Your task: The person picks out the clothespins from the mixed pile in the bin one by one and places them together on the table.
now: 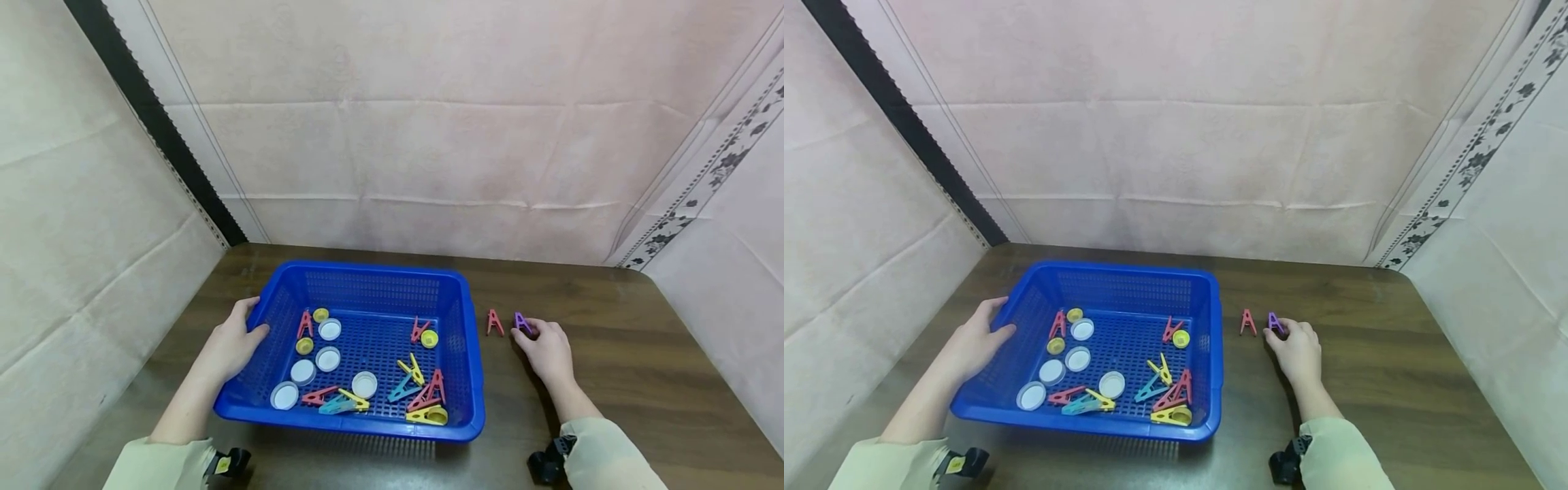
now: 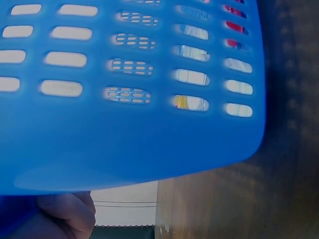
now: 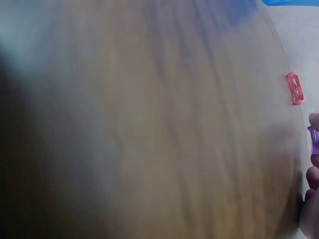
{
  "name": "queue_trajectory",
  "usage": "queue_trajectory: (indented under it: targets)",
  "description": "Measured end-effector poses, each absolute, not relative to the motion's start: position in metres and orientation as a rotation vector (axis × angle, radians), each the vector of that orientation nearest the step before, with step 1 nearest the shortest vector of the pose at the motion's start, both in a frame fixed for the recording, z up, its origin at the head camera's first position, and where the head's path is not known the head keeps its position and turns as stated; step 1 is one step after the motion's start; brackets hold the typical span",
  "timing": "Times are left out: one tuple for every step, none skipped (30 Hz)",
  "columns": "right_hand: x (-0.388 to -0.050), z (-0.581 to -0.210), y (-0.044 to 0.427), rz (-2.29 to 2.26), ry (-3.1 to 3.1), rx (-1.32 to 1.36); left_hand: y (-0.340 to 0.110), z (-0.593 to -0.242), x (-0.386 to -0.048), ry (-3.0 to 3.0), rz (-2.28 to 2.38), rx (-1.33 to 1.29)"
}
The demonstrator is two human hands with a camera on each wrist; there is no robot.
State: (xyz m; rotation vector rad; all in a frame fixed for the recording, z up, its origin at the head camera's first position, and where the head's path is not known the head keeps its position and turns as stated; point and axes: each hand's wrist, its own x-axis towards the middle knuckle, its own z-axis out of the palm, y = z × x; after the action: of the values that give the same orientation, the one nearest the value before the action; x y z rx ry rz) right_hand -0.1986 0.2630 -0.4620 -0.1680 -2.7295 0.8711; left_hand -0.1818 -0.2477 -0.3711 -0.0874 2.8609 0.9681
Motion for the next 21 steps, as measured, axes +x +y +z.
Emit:
queue_trajectory:
  targets:
    - [-0.1987,-0.4629,0.2629,0.868,-2.734,-0.177,-0.2475,-0.3712,-0.182,2.86,0.969,-0.088]
    - [-0.1988,-0.4637,0.2628,0.861,-2.737,-0.183,-0.2473,-0.3712,-0.1821,2.859,0.97,-0.088]
    - [-0.1988,-0.4641,0.2625,0.851,-2.739,-0.191,-0.2472,-0.3712,-0.1822,2.86,0.971,-0.087]
    - [-0.199,-0.4646,0.2622,0.834,-2.742,-0.199,-0.247,-0.3712,-0.1822,2.86,0.971,-0.087]
    - [-0.1992,-0.465,0.2621,0.813,-2.745,-0.21,-0.2469,-0.3711,-0.1822,2.86,0.971,-0.087]
    - [-0.1994,-0.4654,0.2618,0.791,-2.749,-0.223,-0.2468,-0.3709,-0.1821,2.861,0.971,-0.087]
    - [-0.1997,-0.4656,0.2616,0.769,-2.754,-0.238,-0.2467,-0.3708,-0.1821,2.86,0.972,-0.087]
    - [-0.1999,-0.4658,0.2614,0.745,-2.761,-0.252,-0.2466,-0.3707,-0.182,2.861,0.971,-0.087]
    - [-0.2002,-0.4661,0.2613,0.724,-2.769,-0.266,-0.2465,-0.3706,-0.182,2.861,0.971,-0.087]
    - [-0.2005,-0.4664,0.2611,0.704,-2.777,-0.279,-0.2465,-0.3705,-0.1819,2.862,0.97,-0.087]
    - [-0.2007,-0.4662,0.2608,0.692,-2.782,-0.289,-0.2464,-0.3704,-0.1819,2.861,0.97,-0.089]
    - [-0.201,-0.4664,0.2607,0.681,-2.79,-0.296,-0.2464,-0.3705,-0.1819,2.86,0.969,-0.092]
    - [-0.2012,-0.4666,0.2605,0.675,-2.799,-0.301,-0.2465,-0.3706,-0.1819,2.86,0.968,-0.094]
    - [-0.2013,-0.467,0.2602,0.672,-2.808,-0.306,-0.2466,-0.3707,-0.1819,2.86,0.966,-0.096]
    - [-0.2012,-0.4667,0.2598,0.679,-2.814,-0.315,-0.2467,-0.3708,-0.1819,2.859,0.965,-0.098]
    - [-0.2011,-0.466,0.2593,0.693,-2.815,-0.327,-0.2468,-0.3708,-0.1818,2.858,0.963,-0.098]
    - [-0.2008,-0.4648,0.2588,0.715,-2.813,-0.339,-0.247,-0.3708,-0.1818,2.857,0.962,-0.1]
    - [-0.2006,-0.4638,0.2584,0.739,-2.81,-0.355,-0.2471,-0.3708,-0.1818,2.856,0.961,-0.101]
    - [-0.2002,-0.4623,0.258,0.764,-2.804,-0.372,-0.2472,-0.3706,-0.1818,2.856,0.961,-0.1]
    - [-0.1997,-0.4609,0.2577,0.786,-2.795,-0.39,-0.2472,-0.3703,-0.1818,2.856,0.962,-0.099]
    - [-0.1992,-0.4595,0.2576,0.806,-2.782,-0.406,-0.2472,-0.3701,-0.1818,2.855,0.963,-0.1]
